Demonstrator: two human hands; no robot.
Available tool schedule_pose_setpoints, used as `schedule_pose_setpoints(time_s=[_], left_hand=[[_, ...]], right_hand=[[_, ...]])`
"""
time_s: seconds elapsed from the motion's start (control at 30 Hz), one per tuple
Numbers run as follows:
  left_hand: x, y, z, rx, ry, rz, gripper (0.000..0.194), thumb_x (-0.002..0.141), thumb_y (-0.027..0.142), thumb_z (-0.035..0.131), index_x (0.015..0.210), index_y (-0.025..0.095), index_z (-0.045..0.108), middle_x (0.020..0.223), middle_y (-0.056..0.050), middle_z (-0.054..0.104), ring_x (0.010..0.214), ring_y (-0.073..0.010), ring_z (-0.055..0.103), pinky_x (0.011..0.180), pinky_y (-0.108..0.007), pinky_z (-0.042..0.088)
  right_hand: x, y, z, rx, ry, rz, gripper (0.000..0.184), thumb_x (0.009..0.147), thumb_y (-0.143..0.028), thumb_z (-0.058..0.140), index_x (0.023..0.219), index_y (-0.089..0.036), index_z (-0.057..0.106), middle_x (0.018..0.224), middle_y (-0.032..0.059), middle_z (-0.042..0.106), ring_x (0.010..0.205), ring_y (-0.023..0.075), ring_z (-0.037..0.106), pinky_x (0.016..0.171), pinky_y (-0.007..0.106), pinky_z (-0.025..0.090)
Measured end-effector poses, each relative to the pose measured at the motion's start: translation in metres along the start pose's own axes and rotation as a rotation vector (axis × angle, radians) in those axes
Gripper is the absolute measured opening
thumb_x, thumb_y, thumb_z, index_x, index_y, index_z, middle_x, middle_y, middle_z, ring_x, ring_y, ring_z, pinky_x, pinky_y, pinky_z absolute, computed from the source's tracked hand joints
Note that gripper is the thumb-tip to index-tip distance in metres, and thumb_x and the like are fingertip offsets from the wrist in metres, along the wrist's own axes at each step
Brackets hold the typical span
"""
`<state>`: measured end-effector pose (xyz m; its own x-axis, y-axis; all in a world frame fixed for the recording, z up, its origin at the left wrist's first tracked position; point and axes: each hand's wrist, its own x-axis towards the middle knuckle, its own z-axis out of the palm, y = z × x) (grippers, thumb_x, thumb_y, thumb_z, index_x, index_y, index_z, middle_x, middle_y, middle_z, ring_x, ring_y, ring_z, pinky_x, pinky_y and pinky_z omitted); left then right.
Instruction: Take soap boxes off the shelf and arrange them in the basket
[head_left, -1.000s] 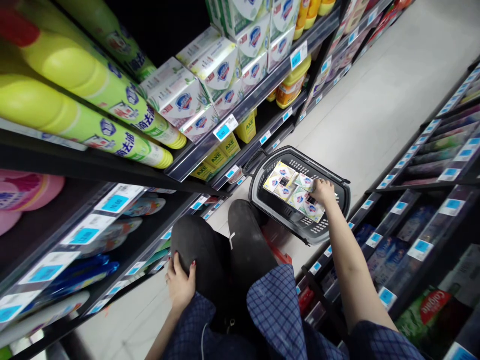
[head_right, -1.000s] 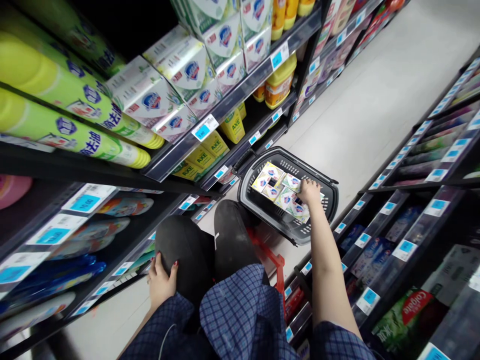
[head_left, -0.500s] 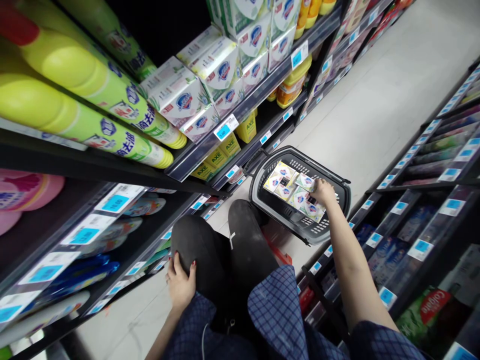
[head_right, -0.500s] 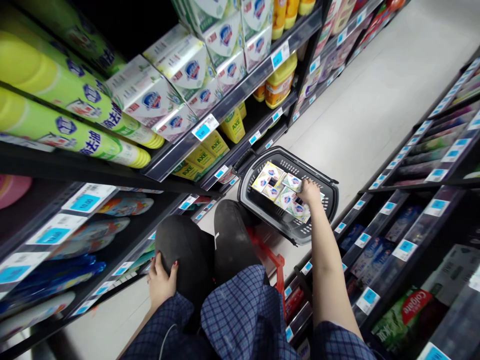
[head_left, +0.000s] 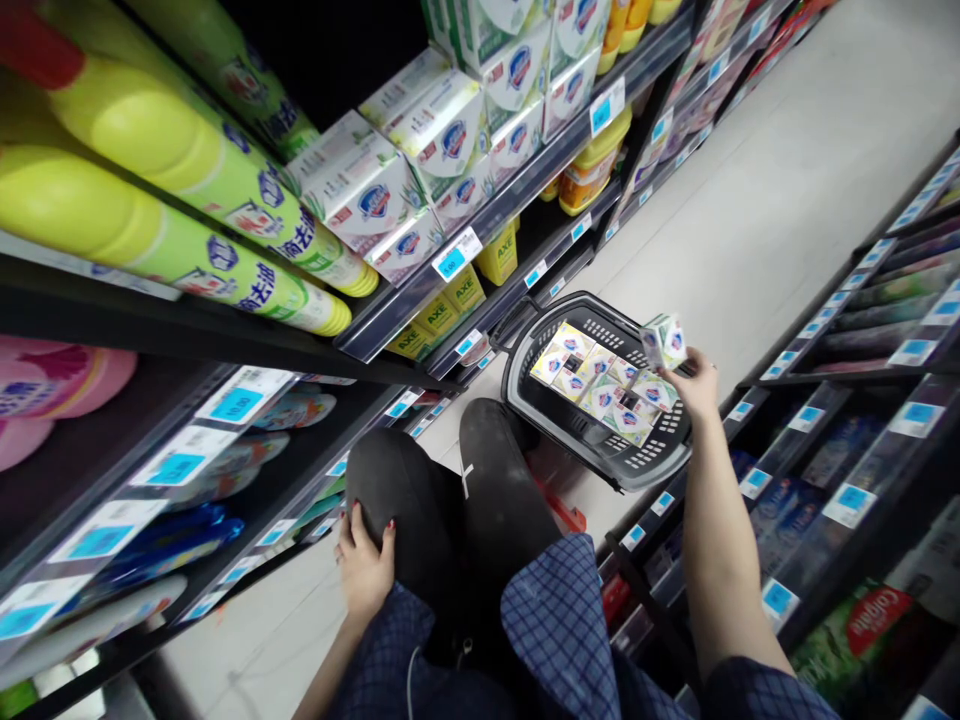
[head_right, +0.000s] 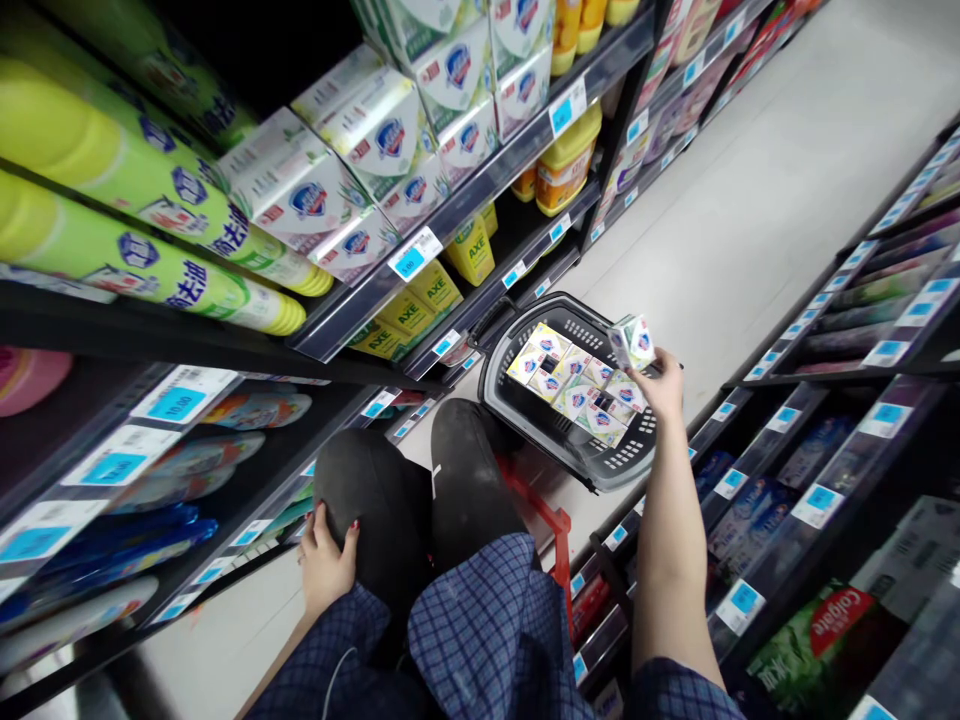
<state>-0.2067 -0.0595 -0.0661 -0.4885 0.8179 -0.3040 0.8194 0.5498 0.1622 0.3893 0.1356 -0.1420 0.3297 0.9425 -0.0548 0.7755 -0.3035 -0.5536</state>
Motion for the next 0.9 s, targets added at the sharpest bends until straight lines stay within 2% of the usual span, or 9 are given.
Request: schedule_pose_setpoints(time_s=[0.2,0.33,0.43,0.5,0.57,0.67,0.73,0.8,0.9], left_hand=[[0.0,0.002,0.0,0.012,0.009,0.004,0.073,0.093,0.052,0.038,0.152,0.011,0.025,0.152,-0.025,0.029,0.14,-0.0392,0.032,0.111,-0.058,0.03],[0.0,-0.002,0.0,0.019,0.008,0.022,0.073,0.094,0.054,0.036,0.152,0.011,0.025,0.152,-0.026,0.029,0.139,-0.0405,0.033,0.11,-0.058,0.031],[-0.001,-0.001,0.0,0.053,0.041,0.069,0.075,0.094,0.052,0.037,0.151,0.007,0.025,0.153,-0.028,0.026,0.14,-0.0426,0.029,0.109,-0.06,0.031],[-0.001,0.008,0.001,0.088,0.069,0.196,0.072,0.093,0.049,0.04,0.148,0.004,0.032,0.156,-0.027,0.022,0.143,-0.0418,0.023,0.112,-0.06,0.026],[0.001,0.027,0.001,0.096,0.023,0.343,0.062,0.091,0.043,0.045,0.142,0.009,0.044,0.156,-0.021,0.027,0.145,-0.0385,0.021,0.116,-0.062,0.013],[0.006,0.067,-0.004,-0.095,-0.214,0.37,0.047,0.087,0.034,0.051,0.131,0.018,0.056,0.15,-0.012,0.043,0.145,-0.0335,0.023,0.117,-0.064,0.002],[0.007,0.096,-0.014,-0.371,-0.448,0.319,0.052,0.087,0.035,0.05,0.136,0.018,0.051,0.148,-0.013,0.046,0.142,-0.0305,0.033,0.117,-0.059,0.019],[0.004,0.124,-0.029,-0.589,-0.652,0.376,0.063,0.089,0.043,0.045,0.146,0.017,0.037,0.147,-0.014,0.047,0.13,-0.0265,0.049,0.108,-0.047,0.042],[-0.005,0.155,-0.053,-0.93,-0.881,0.471,0.088,0.08,0.054,0.061,0.152,0.018,0.026,0.152,-0.015,0.039,0.133,-0.0298,0.047,0.1,-0.042,0.05]], right_hand=[[-0.073,0.018,-0.042,-0.079,0.003,0.058,0.063,0.07,-0.054,0.067,0.119,-0.016,0.058,0.114,0.0173,0.063,0.089,0.0299,0.064,0.088,0.047,0.049],[-0.129,0.034,-0.043,0.004,0.081,0.267,0.066,0.06,-0.062,0.069,0.107,-0.016,0.06,0.106,0.0167,0.064,0.086,0.0309,0.065,0.087,0.05,0.05],[-0.164,0.025,-0.032,0.252,0.148,0.471,0.066,0.051,-0.062,0.074,0.099,-0.02,0.057,0.097,0.0104,0.065,0.082,0.0289,0.066,0.083,0.05,0.053],[-0.184,0.004,-0.023,0.476,0.123,0.507,0.063,0.049,-0.059,0.077,0.097,-0.023,0.054,0.093,0.0059,0.064,0.08,0.0259,0.066,0.081,0.048,0.054],[-0.199,-0.026,-0.012,0.686,0.037,0.468,0.062,0.05,-0.054,0.08,0.097,-0.026,0.052,0.092,0.0033,0.065,0.079,0.0238,0.067,0.08,0.045,0.056],[-0.215,-0.082,0.002,0.872,-0.13,0.357,0.059,0.056,-0.048,0.081,0.102,-0.027,0.05,0.095,0.0036,0.066,0.083,0.0236,0.068,0.079,0.043,0.057],[-0.223,-0.125,0.009,0.878,-0.225,0.251,0.056,0.062,-0.044,0.079,0.106,-0.026,0.05,0.101,0.0053,0.066,0.089,0.0246,0.068,0.083,0.043,0.057],[-0.231,-0.167,0.013,0.821,-0.302,0.115,0.053,0.066,-0.039,0.077,0.111,-0.026,0.051,0.107,0.0062,0.064,0.096,0.025,0.067,0.087,0.043,0.056],[-0.234,-0.217,0.015,0.685,-0.373,-0.133,0.051,0.067,-0.033,0.075,0.113,-0.028,0.052,0.107,0.0056,0.061,0.097,0.0243,0.064,0.085,0.041,0.056]])
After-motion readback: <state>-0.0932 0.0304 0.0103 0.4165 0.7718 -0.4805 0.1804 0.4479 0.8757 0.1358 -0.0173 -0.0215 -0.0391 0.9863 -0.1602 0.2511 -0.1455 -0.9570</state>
